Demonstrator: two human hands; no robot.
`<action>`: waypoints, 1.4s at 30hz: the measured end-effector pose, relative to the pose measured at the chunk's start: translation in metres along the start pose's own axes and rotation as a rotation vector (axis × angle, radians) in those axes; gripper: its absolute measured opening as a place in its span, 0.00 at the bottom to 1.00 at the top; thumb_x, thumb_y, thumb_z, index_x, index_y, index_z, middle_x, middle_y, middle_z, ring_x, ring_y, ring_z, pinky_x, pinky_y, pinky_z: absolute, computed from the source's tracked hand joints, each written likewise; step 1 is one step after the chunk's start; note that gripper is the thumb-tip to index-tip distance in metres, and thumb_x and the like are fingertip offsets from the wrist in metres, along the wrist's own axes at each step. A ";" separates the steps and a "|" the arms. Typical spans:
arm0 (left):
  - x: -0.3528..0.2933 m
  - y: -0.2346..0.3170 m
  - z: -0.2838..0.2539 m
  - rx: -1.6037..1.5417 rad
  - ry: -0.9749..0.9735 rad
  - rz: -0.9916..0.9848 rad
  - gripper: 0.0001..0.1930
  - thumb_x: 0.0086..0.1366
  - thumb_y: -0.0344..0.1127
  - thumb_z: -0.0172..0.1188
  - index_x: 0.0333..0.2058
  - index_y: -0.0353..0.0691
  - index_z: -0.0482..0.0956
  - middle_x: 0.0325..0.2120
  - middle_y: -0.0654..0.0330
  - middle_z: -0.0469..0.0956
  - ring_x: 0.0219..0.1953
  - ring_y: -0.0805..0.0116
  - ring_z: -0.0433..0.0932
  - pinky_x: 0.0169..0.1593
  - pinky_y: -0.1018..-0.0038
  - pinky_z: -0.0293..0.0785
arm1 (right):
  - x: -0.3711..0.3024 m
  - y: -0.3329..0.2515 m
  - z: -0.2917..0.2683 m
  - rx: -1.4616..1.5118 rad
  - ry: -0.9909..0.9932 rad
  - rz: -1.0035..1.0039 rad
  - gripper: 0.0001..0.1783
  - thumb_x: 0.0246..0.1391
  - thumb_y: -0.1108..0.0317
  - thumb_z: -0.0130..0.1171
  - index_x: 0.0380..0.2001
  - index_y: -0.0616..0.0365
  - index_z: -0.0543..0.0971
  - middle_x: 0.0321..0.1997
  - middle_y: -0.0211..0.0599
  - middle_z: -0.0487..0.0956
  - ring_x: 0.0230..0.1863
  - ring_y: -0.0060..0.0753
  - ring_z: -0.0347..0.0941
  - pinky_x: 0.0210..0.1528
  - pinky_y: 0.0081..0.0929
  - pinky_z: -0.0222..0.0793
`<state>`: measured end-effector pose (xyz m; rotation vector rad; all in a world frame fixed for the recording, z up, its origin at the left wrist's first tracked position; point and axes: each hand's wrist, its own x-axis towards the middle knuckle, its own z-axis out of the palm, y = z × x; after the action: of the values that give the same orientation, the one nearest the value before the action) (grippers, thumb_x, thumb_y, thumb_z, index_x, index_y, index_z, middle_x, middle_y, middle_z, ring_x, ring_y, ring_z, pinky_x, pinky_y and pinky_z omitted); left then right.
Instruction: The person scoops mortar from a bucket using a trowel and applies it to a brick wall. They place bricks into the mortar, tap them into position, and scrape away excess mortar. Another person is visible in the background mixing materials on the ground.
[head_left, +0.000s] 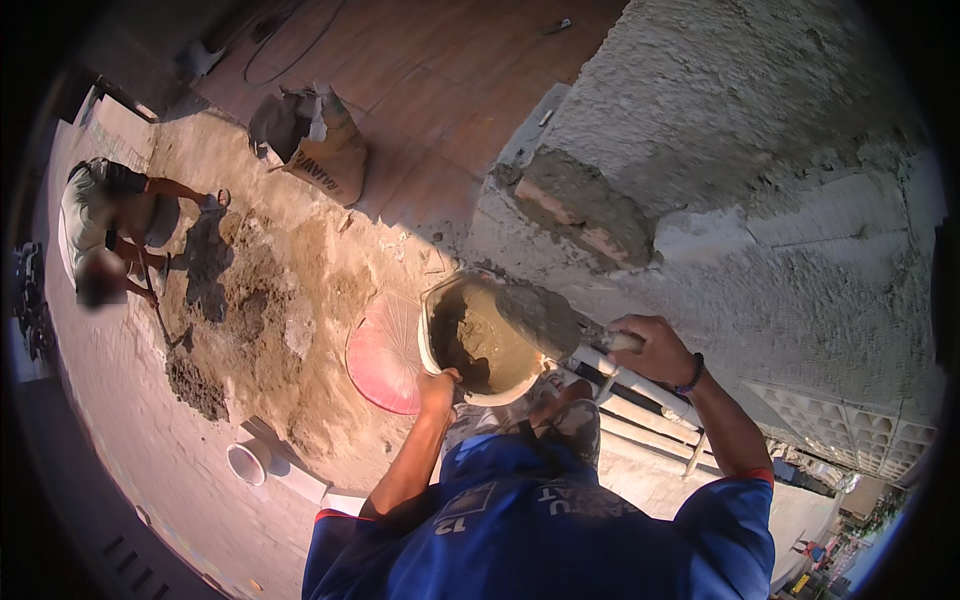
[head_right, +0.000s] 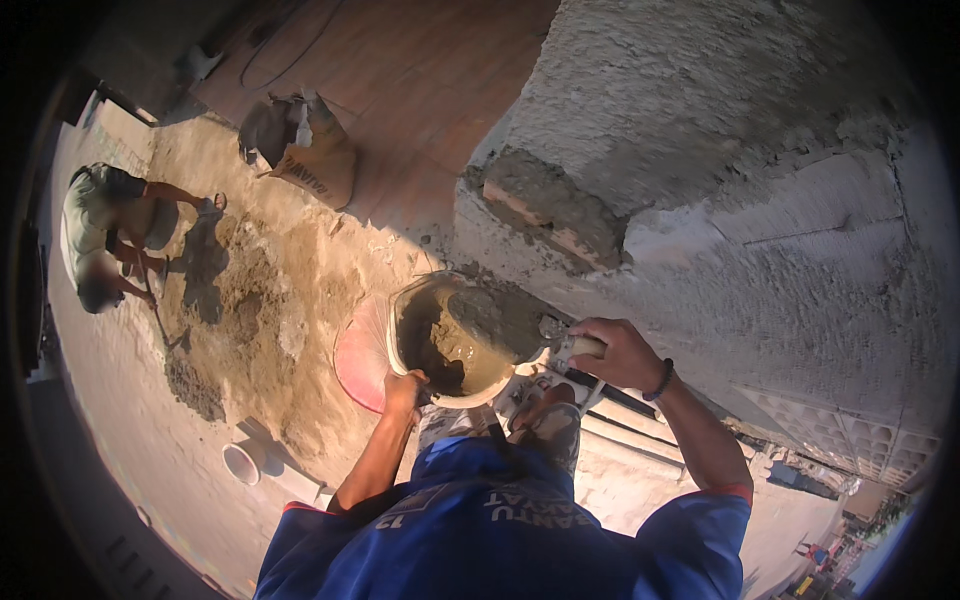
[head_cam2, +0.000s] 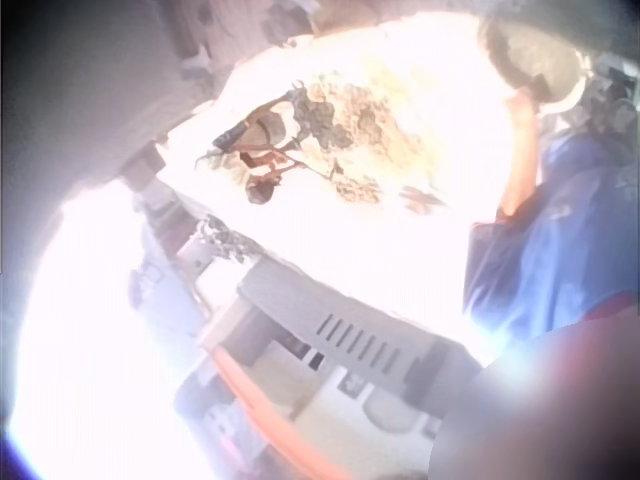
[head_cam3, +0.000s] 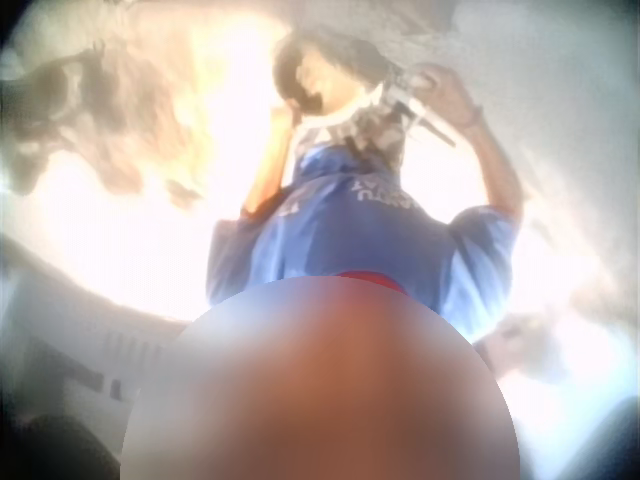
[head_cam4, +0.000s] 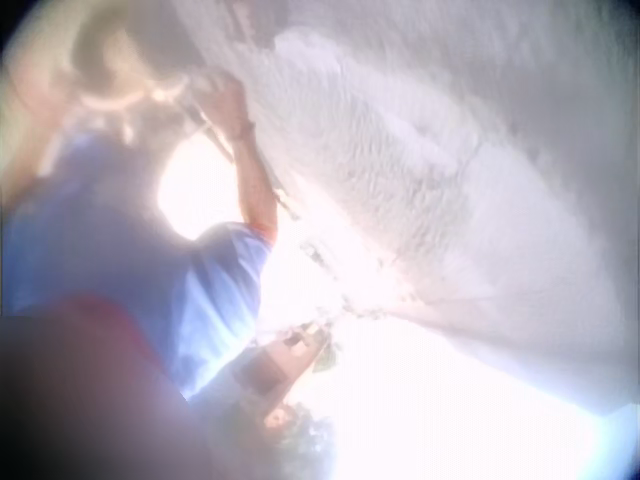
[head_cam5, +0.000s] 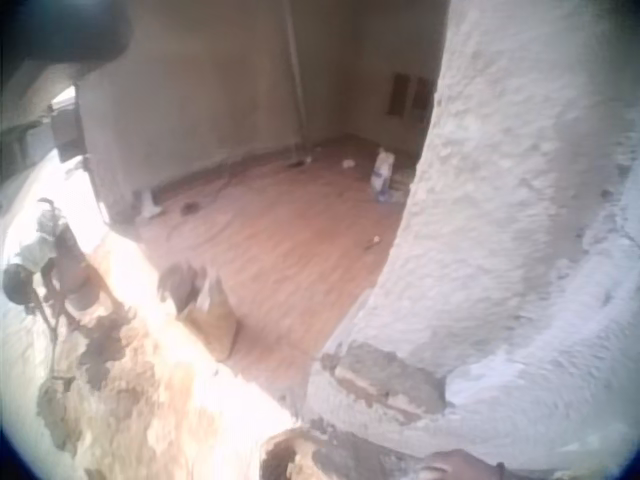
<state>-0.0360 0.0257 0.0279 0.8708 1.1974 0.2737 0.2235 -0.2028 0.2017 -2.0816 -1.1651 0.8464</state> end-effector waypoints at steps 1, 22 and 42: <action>-0.002 -0.001 -0.004 0.020 -0.018 -0.019 0.15 0.48 0.16 0.52 0.36 0.33 0.75 0.23 0.62 0.75 0.23 0.72 0.72 0.26 0.77 0.68 | 0.003 0.005 -0.004 0.068 -0.055 -0.032 0.20 0.49 0.66 0.68 0.45 0.63 0.78 0.35 0.45 0.80 0.34 0.38 0.79 0.38 0.32 0.74; -0.015 -0.008 -0.001 0.086 0.028 -0.063 0.16 0.51 0.20 0.52 0.41 0.34 0.76 0.24 0.63 0.75 0.23 0.73 0.72 0.26 0.76 0.67 | 0.000 0.056 0.055 -0.215 0.154 0.240 0.24 0.48 0.66 0.61 0.50 0.59 0.75 0.41 0.53 0.76 0.44 0.57 0.75 0.46 0.44 0.72; -0.040 0.051 0.022 0.356 -0.175 0.172 0.33 0.50 0.15 0.52 0.58 0.33 0.67 0.45 0.55 0.78 0.45 0.64 0.76 0.49 0.73 0.70 | 0.030 0.062 0.079 -0.138 -0.281 0.148 0.25 0.44 0.59 0.66 0.48 0.55 0.80 0.35 0.54 0.82 0.37 0.52 0.80 0.42 0.41 0.75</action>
<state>-0.0184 0.0249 0.0943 1.2852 1.0235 0.1190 0.2059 -0.1877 0.0994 -2.2345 -1.2549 1.1897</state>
